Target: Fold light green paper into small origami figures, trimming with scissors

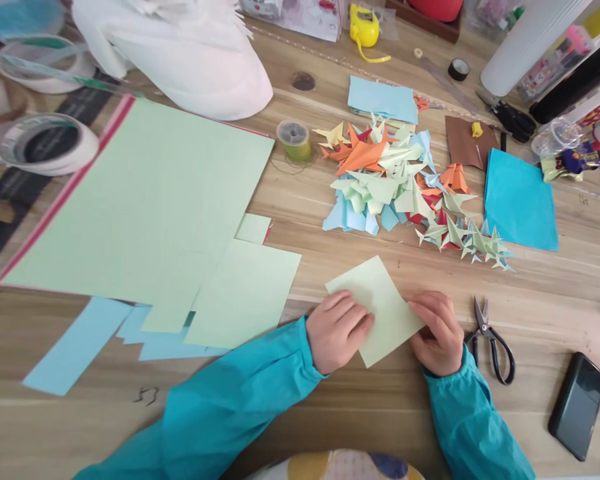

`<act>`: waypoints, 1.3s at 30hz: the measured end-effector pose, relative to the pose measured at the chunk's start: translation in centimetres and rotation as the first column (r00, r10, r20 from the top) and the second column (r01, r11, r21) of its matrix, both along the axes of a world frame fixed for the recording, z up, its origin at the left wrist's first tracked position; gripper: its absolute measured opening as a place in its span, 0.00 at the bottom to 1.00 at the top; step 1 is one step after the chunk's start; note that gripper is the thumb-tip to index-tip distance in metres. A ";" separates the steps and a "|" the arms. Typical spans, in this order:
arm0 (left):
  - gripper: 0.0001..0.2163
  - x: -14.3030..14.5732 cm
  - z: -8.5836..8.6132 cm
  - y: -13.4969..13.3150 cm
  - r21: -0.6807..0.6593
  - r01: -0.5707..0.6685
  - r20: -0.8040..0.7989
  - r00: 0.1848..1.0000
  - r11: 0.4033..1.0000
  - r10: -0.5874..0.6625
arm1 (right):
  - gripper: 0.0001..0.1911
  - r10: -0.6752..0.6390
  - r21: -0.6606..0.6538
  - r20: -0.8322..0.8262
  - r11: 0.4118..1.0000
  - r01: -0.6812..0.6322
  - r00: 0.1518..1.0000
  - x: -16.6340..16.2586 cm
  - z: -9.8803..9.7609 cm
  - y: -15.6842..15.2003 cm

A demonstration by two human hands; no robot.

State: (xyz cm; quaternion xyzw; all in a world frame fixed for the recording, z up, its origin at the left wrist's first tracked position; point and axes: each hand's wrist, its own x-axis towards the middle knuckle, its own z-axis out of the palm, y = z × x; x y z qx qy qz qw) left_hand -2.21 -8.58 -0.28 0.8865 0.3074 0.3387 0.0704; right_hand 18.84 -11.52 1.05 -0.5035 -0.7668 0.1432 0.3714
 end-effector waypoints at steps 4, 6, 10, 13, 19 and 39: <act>0.11 0.4 -0.5 -0.3 0.040 -0.059 -0.034 0.998 0.997 0.060 | 0.18 0.079 0.083 0.155 0.992 -0.093 0.985 -0.4 0.2 -0.7; 0.12 0.5 -0.7 -0.5 0.014 -0.055 -0.036 0.998 0.998 0.055 | 0.15 0.140 0.070 0.192 0.985 -0.156 0.971 -0.5 0.4 -0.9; 0.11 0.2 -0.4 -0.4 -0.078 -0.036 -0.003 0.999 0.996 0.036 | 0.16 0.094 0.054 0.133 0.993 -0.102 0.987 -0.2 0.4 -0.9; 0.10 -0.3 -0.2 -0.3 -0.084 -0.036 0.037 0.999 0.996 0.040 | 0.17 -0.017 0.048 0.095 0.999 0.012 0.995 0.1 0.0 -0.8; 0.06 -1.2 0.5 -0.5 -0.086 0.018 0.076 0.997 0.996 -0.011 | 0.16 -0.063 -0.023 0.132 0.998 0.066 0.989 0.4 -0.4 -0.8; 0.14 -1.6 1.1 0.1 -0.369 -0.184 0.166 0.951 0.911 0.259 | 0.02 -0.337 -0.145 -0.018 0.932 0.331 0.941 -0.2 -0.6 -0.8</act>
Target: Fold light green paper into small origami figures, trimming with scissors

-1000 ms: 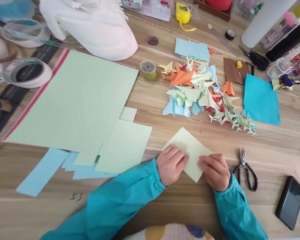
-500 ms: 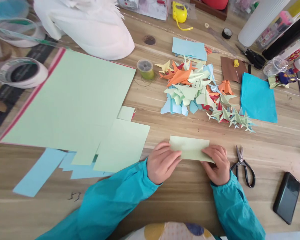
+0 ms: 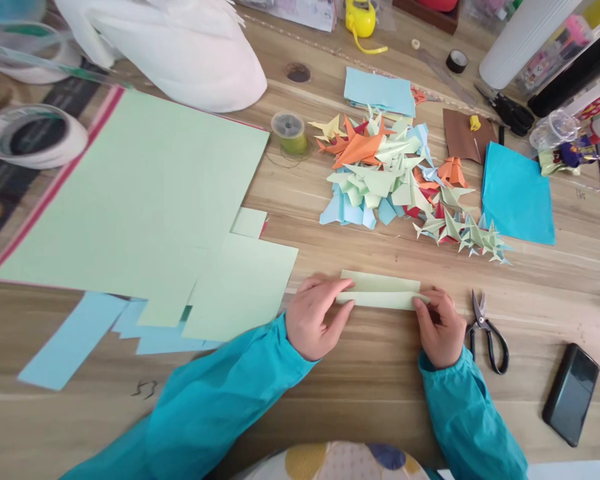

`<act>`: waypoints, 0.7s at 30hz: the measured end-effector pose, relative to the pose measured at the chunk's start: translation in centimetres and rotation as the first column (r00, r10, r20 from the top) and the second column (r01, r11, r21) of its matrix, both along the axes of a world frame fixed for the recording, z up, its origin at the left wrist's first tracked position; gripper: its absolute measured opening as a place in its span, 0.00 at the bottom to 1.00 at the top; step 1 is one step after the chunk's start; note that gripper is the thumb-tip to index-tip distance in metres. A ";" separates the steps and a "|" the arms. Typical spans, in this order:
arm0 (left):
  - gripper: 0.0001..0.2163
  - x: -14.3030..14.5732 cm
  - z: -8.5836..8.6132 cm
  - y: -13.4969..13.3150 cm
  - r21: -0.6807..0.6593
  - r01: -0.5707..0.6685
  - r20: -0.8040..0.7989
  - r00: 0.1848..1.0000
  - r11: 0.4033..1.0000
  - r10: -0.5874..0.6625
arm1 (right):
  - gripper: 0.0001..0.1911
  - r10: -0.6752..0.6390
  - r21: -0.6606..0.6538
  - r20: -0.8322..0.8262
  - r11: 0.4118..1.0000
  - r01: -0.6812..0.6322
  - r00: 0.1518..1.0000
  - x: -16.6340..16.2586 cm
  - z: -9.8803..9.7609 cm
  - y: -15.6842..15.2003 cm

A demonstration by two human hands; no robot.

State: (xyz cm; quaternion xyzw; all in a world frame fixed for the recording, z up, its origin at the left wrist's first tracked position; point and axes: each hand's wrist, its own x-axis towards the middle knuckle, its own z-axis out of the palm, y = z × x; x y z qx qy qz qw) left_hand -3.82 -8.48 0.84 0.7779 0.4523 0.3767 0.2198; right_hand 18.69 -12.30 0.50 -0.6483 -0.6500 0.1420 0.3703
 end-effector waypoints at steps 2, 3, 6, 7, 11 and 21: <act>0.14 0.1 -0.1 0.0 -0.047 -0.040 -0.006 0.999 0.998 0.039 | 0.01 -0.035 -0.009 0.020 0.999 0.035 0.999 -0.1 -0.1 0.0; 0.14 0.2 -0.2 0.1 -0.065 -0.058 0.002 0.998 0.996 0.059 | 0.01 -0.055 -0.017 0.036 0.998 0.056 0.998 -0.1 -0.1 0.1; 0.15 0.3 -0.2 0.2 -0.045 -0.083 0.037 0.996 0.996 0.084 | 0.04 -0.112 -0.025 0.078 0.993 0.114 0.991 -0.2 -0.3 0.2; 0.15 0.4 -0.2 0.2 -0.006 -0.085 0.025 0.996 0.996 0.085 | 0.04 -0.121 -0.026 0.087 0.992 0.124 0.989 -0.3 -0.3 0.2; 0.12 1.1 0.5 -1.7 0.280 -0.065 -0.105 0.990 0.958 0.098 | 0.06 -0.128 -0.044 0.118 0.990 0.134 0.985 -0.3 -0.4 0.2; 0.23 4.2 -0.5 -6.5 0.095 0.143 -0.501 0.862 0.985 -0.077 | 0.07 -0.122 -0.069 0.134 0.989 0.132 0.983 -0.4 -0.1 0.2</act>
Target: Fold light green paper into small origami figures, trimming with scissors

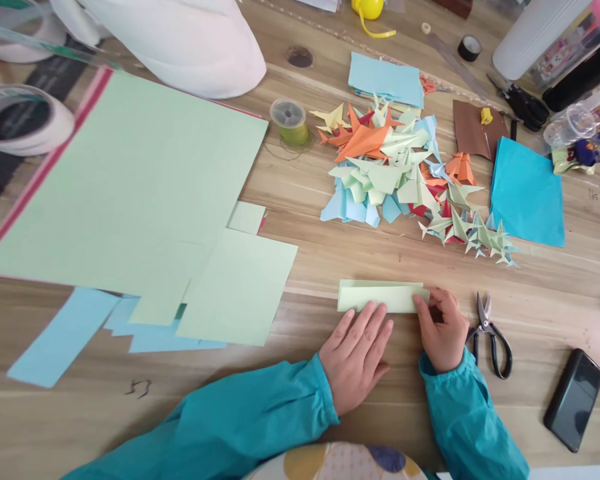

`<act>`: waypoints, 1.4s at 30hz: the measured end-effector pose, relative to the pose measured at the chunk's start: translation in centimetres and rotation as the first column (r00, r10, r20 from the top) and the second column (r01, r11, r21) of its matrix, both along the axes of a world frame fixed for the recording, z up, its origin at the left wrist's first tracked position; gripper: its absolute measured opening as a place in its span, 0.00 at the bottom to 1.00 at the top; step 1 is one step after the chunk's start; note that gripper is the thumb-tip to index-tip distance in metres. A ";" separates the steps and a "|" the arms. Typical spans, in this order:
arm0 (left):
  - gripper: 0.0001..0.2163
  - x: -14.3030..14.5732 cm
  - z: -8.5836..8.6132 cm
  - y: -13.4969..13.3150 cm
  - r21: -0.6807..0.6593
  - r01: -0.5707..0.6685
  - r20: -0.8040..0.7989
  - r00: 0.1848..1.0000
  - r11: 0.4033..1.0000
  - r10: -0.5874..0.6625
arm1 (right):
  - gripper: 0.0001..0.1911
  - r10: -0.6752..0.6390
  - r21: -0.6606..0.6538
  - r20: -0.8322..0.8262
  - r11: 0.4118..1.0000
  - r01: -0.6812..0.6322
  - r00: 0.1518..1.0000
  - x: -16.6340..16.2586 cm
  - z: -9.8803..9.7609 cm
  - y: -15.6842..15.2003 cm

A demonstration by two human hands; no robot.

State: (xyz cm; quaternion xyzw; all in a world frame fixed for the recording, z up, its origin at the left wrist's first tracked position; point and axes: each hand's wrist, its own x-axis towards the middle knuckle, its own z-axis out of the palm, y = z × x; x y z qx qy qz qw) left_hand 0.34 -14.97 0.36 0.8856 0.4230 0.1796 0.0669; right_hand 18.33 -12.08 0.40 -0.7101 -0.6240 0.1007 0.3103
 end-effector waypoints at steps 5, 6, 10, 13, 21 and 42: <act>0.29 -0.3 0.1 0.7 -0.073 -0.008 -0.063 0.998 0.997 0.004 | 0.06 -0.009 -0.017 -0.003 1.000 0.009 1.000 0.0 0.2 0.0; 0.30 -0.3 0.1 0.7 -0.091 -0.009 -0.071 0.997 0.996 0.003 | 0.06 -0.020 -0.014 -0.013 1.000 0.020 1.000 0.0 0.2 0.0; 0.32 -0.2 0.2 0.8 -0.147 -0.008 -0.101 0.995 0.989 -0.007 | 0.11 -0.084 -0.004 -0.155 0.996 0.084 0.984 -0.2 0.3 -0.3; 0.32 -0.3 0.2 0.9 -0.172 -0.007 -0.111 0.994 0.985 -0.013 | 0.13 -0.098 0.003 -0.242 0.995 0.102 0.965 -0.3 0.2 -0.5; 0.33 -0.4 0.2 1.0 -0.194 -0.003 -0.097 0.995 0.981 -0.016 | 0.10 -0.079 0.035 -0.138 0.996 0.085 0.987 0.1 -0.1 -0.6; 0.36 -0.2 0.3 1.2 -0.238 -0.018 -0.129 0.992 0.971 -0.013 | 0.04 -0.005 0.067 -0.093 0.998 0.011 0.996 -0.1 0.2 -0.2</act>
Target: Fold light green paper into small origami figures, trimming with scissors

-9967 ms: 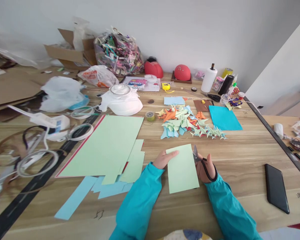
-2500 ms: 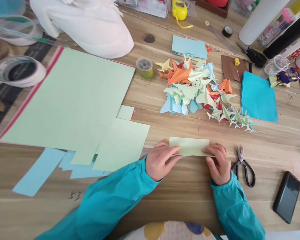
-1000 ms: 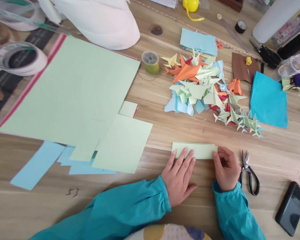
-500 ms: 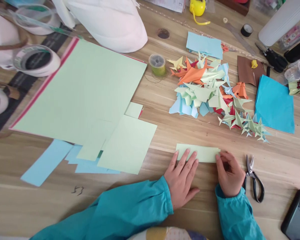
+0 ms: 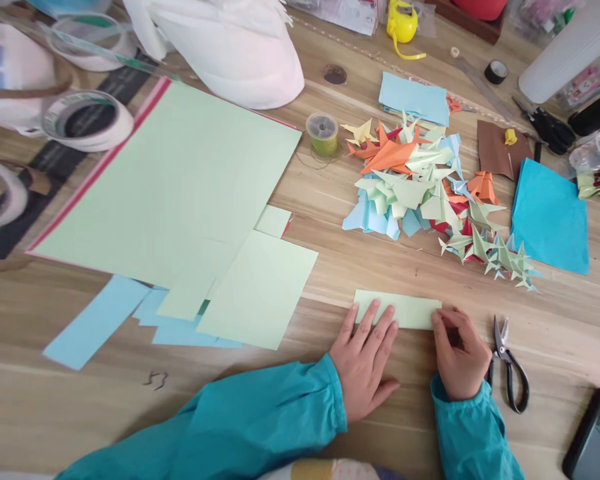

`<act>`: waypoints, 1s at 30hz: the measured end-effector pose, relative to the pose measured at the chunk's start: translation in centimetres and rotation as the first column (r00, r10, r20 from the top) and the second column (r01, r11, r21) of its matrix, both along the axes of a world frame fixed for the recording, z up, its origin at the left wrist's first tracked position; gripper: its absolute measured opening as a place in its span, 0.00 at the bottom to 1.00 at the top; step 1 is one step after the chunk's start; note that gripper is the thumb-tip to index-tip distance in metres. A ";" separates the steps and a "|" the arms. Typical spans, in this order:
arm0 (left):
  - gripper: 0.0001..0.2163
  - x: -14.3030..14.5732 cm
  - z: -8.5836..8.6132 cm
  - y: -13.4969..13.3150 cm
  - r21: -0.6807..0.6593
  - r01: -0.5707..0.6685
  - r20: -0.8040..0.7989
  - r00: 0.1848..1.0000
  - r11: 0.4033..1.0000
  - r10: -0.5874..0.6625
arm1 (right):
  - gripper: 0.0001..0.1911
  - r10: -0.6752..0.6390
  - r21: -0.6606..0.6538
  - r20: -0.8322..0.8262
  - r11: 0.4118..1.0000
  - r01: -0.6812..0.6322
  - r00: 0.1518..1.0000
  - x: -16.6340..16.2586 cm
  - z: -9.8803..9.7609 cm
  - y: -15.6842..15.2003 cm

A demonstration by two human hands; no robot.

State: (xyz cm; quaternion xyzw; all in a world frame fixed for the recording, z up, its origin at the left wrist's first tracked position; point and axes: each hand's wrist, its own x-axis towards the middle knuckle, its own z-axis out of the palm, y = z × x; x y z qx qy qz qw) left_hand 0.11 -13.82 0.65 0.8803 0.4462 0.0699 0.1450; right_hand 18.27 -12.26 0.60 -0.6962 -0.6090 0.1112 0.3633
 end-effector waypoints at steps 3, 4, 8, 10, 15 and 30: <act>0.36 0.0 0.1 0.0 -0.012 0.002 -0.014 1.000 1.000 -0.003 | 0.02 0.025 0.021 0.009 0.999 -0.026 1.000 -0.2 0.3 0.2; 0.36 0.0 0.1 0.0 -0.016 0.003 -0.016 1.000 1.000 -0.003 | 0.02 0.034 0.022 0.005 0.999 -0.034 0.999 -0.2 0.4 0.3; 0.35 0.0 0.1 0.0 -0.022 -0.011 -0.010 1.000 1.000 0.011 | 0.01 0.059 0.028 -0.009 0.998 -0.059 0.998 -0.3 0.6 0.4; 0.34 0.0 0.1 0.0 -0.028 -0.014 -0.011 1.000 1.000 0.013 | 0.02 0.054 0.025 -0.007 0.998 -0.053 0.999 -0.4 0.6 0.5; 0.34 0.0 0.0 0.1 -0.023 -0.006 0.004 1.000 1.000 0.006 | 0.04 0.035 0.015 0.009 0.999 -0.035 0.999 -0.6 0.6 0.5; 0.34 0.1 -0.1 0.1 0.008 -0.024 0.036 0.999 1.000 0.024 | 0.04 0.023 0.018 0.054 1.000 -0.024 0.998 -0.8 0.6 0.6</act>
